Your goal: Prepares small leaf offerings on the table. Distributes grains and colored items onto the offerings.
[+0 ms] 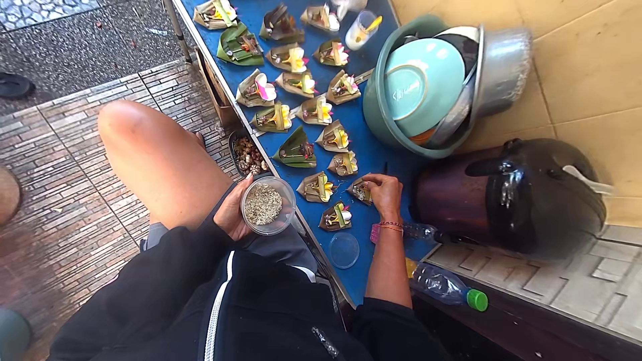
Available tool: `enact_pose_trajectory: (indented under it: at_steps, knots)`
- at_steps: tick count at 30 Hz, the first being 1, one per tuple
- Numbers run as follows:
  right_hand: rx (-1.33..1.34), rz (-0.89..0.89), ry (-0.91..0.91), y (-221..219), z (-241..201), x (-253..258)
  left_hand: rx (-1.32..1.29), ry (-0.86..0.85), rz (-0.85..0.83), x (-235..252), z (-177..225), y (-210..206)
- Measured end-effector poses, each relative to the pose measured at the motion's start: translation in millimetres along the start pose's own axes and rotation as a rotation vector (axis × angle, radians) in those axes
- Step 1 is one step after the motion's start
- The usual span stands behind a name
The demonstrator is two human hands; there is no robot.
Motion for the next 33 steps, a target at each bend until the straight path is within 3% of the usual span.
enact_pose_trajectory:
  at_steps: [24, 28, 33]
  knots:
    - [-0.084, -0.025, 0.041, 0.3, -5.7, -2.4, -0.021, -0.015, -0.020, -1.1, 1.1, 0.0]
    - [0.041, 0.050, 0.185, 18.8, -23.8, -44.3, -0.038, -0.009, -0.073, -1.7, 1.4, -3.2]
    - [0.399, -0.271, 0.549, 8.3, -109.2, -127.2, -0.002, -0.005, -0.077, -0.6, 2.1, -5.0]
Point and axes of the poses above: each hand's wrist, its own x-axis towards the middle knuckle, its own y-axis out of the back of the hand, z = x × y, the point moved 4 cm from there along x, towards the middle knuckle, and after that the axes turned 14 degrees about -y, right-handed, at the moved point
